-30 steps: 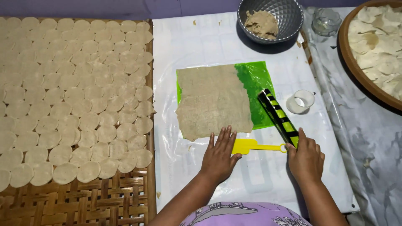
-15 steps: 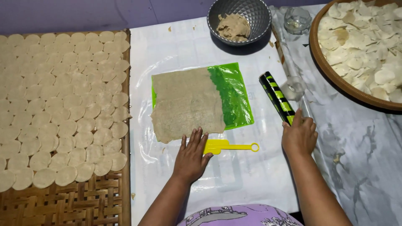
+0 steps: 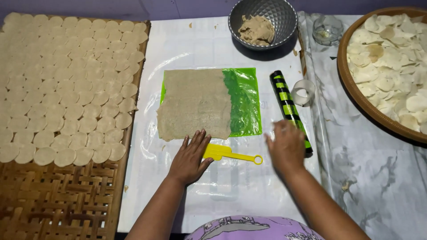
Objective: Rolling out dough and cutting it into small circular shapes using a cutter.
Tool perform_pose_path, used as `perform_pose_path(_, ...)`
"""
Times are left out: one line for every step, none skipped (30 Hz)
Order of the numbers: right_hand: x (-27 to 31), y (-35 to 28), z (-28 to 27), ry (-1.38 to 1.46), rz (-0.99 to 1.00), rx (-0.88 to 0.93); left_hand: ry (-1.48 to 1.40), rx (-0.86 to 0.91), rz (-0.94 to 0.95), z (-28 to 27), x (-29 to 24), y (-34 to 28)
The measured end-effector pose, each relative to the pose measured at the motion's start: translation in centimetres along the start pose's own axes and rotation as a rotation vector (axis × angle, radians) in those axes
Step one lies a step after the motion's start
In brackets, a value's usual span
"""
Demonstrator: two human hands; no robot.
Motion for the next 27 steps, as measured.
perform_pose_path(1.1, -1.3, 0.6, 0.004, -0.011, -0.003, 0.005, -0.007, -0.008, -0.1, 0.0, -0.1)
perform_pose_path(3.8, -3.2, 2.1, 0.172, -0.208, 0.146, 0.005, -0.004, -0.004, -0.2, -0.2, -0.1)
perform_pose_path(6.4, -5.4, 3.0, 0.338, -0.404, 0.293, 0.004, -0.002, 0.005, -0.3, -0.3, 0.0)
perform_pose_path(6.6, -6.0, 3.8, 0.337, -0.413, 0.289, 0.009, -0.009, 0.001, -0.1, -0.3, -0.2)
perform_pose_path(7.1, -6.6, 5.0, 0.339, -0.447, 0.332, 0.004, -0.026, 0.011, -0.2, -0.3, -0.2)
perform_pose_path(7.6, -7.2, 6.1, 0.340, -0.481, 0.376, 0.000, -0.042, 0.022, -0.3, -0.2, -0.1)
perform_pose_path(7.5, -6.7, 6.6, 0.341, -0.485, 0.368, 0.007, -0.047, 0.024, -0.5, -0.3, 0.0)
perform_pose_path(7.3, -6.2, 7.8, 0.290, -0.466, 0.400, -0.009, -0.038, 0.008, -0.5, -0.1, 0.1)
perform_pose_path(7.0, -5.8, 9.0, 0.239, -0.444, 0.437, -0.029, -0.025, -0.007, -0.3, 0.0, 0.1)
perform_pose_path(6.9, -5.2, 8.6, 0.241, -0.443, 0.433, -0.025, -0.025, -0.005, -0.3, 0.0, 0.0)
perform_pose_path(6.7, -4.6, 8.8, 0.184, -0.424, 0.475, -0.043, -0.038, -0.001, -0.3, 0.0, -0.1)
perform_pose_path(6.5, -4.1, 9.0, 0.128, -0.404, 0.518, -0.061, -0.051, 0.002, -0.3, 0.1, -0.2)
perform_pose_path(6.5, -3.5, 8.2, 0.130, -0.401, 0.513, -0.058, -0.051, 0.006, -0.5, 0.0, -0.4)
perform_pose_path(6.3, -2.9, 7.7, 0.158, -0.361, 0.555, -0.102, -0.058, 0.018, -0.6, -0.1, -0.7)
perform_pose_path(5.9, -2.1, 7.1, 0.184, -0.319, 0.589, -0.145, -0.070, 0.035, -0.7, -0.3, -0.7)
perform_pose_path(5.9, -0.8, 5.6, 0.183, -0.317, 0.577, -0.139, -0.075, 0.045, -1.0, -0.1, -0.6)
perform_pose_path(5.4, 0.5, 4.3, 0.201, -0.247, 0.590, -0.195, -0.129, 0.053, -1.6, 0.0, -0.7)
perform_pose_path(5.0, 1.8, 3.0, 0.218, -0.177, 0.602, -0.250, -0.182, 0.062, -2.2, 0.1, -0.9)
perform_pose_path(4.5, 3.8, 2.6, 0.220, -0.174, 0.594, -0.246, -0.183, 0.069, -2.2, 0.4, -0.4)
perform_pose_path(3.3, 6.3, 2.0, 0.211, -0.099, 0.525, -0.250, -0.233, 0.019, -2.6, 1.1, -0.1)
perform_pose_path(2.0, 8.7, 1.3, 0.203, -0.021, 0.453, -0.252, -0.280, -0.029, -3.1, 2.0, 0.2)
perform_pose_path(1.4, 11.3, 1.2, 0.208, -0.015, 0.444, -0.247, -0.279, -0.018, -3.3, 3.1, 2.4)
perform_pose_path(-0.2, 13.9, 1.1, 0.233, 0.104, 0.411, -0.206, -0.310, -0.056, -3.7, 4.4, 4.0)
perform_pose_path(-1.9, 16.2, 1.0, 0.257, 0.223, 0.378, -0.165, -0.342, -0.093, -4.1, 5.6, 5.6)
perform_pose_path(-2.2, 18.1, 1.7, 0.261, 0.227, 0.378, -0.163, -0.338, -0.090, -4.8, 6.6, 8.3)
perform_pose_path(-2.9, 20.0, 1.8, 0.224, 0.246, 0.307, -0.258, -0.367, -0.136, -5.6, 8.0, 10.8)
perform_pose_path(-3.6, 22.0, 1.8, 0.187, 0.264, 0.232, -0.353, -0.397, -0.180, -6.2, 9.4, 13.5)
Point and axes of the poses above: each hand's wrist, its own y-axis towards the middle knuckle, its own z-axis out of the palm, x = y × z, the point moved 9 cm from there along y, towards the middle knuckle, and after that the axes turned 12 degrees about z, right-handed, at the moved point
